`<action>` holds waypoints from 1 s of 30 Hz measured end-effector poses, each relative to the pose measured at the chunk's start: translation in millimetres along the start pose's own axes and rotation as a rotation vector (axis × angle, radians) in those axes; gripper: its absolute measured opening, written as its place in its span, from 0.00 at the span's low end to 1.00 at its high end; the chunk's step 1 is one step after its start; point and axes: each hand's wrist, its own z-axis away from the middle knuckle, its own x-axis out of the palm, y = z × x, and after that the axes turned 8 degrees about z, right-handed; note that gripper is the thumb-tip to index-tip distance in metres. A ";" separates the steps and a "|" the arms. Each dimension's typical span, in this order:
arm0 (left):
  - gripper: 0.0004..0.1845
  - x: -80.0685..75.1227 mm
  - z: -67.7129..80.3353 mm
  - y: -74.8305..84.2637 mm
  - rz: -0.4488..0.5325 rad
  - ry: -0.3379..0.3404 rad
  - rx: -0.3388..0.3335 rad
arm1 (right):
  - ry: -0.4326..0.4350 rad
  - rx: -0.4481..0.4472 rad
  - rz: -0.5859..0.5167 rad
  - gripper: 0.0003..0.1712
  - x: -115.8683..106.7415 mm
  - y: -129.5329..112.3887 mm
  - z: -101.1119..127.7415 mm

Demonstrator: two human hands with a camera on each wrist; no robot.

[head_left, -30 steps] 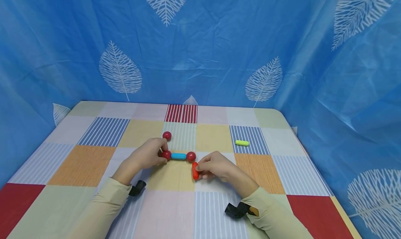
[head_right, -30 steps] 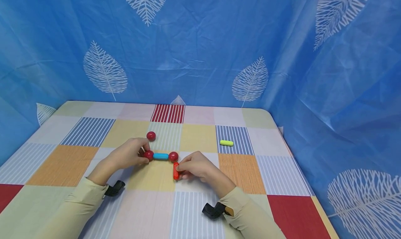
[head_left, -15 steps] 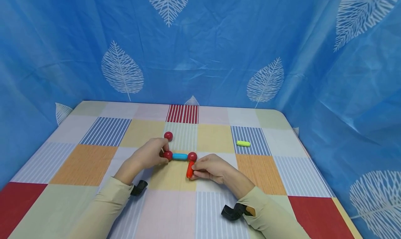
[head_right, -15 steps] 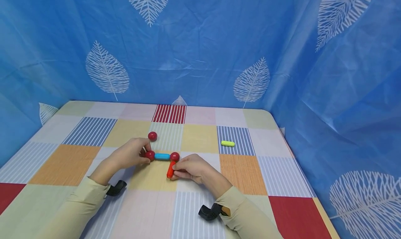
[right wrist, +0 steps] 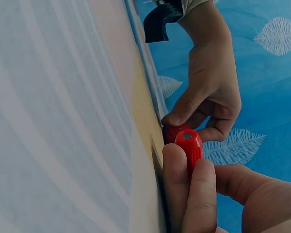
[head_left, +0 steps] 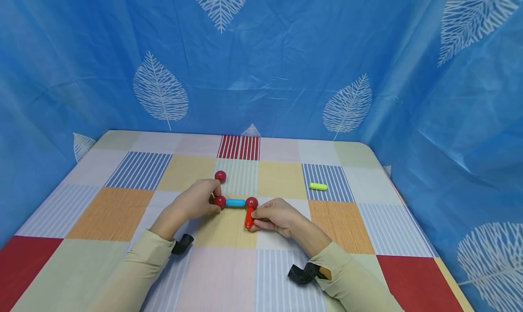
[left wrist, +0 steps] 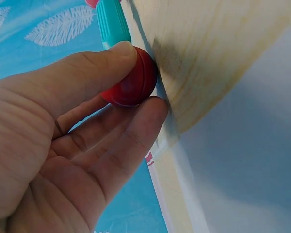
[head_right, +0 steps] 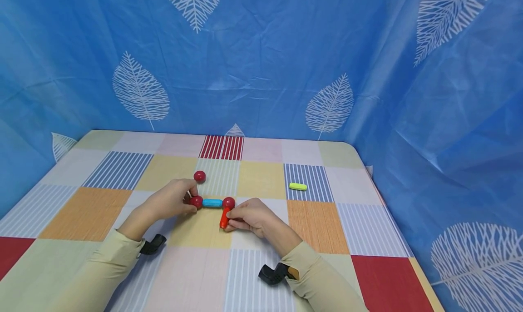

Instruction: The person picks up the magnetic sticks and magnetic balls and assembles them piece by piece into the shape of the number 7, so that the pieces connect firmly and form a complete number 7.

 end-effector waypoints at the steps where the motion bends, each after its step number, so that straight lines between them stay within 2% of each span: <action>1: 0.16 0.1 -0.1 0.3 -0.001 0.000 -0.002 | 0.000 -0.002 0.000 0.11 0.0 0.3 0.0; 10: 0.15 0.0 0.0 2.4 -0.013 -0.003 0.002 | -0.013 -0.008 0.039 0.10 -1.3 2.7 -1.1; 19: 0.16 -0.9 0.4 3.7 -0.010 -0.010 0.007 | 0.059 -0.047 0.141 0.10 -14.1 -6.7 4.4; 25: 0.16 -2.2 0.6 4.4 -0.012 -0.010 0.014 | 0.179 -0.149 0.311 0.15 -38.9 -25.0 13.5; 30: 0.16 -1.7 1.1 4.7 -0.033 -0.003 0.010 | 0.313 -0.302 0.582 0.16 -65.6 -35.7 22.7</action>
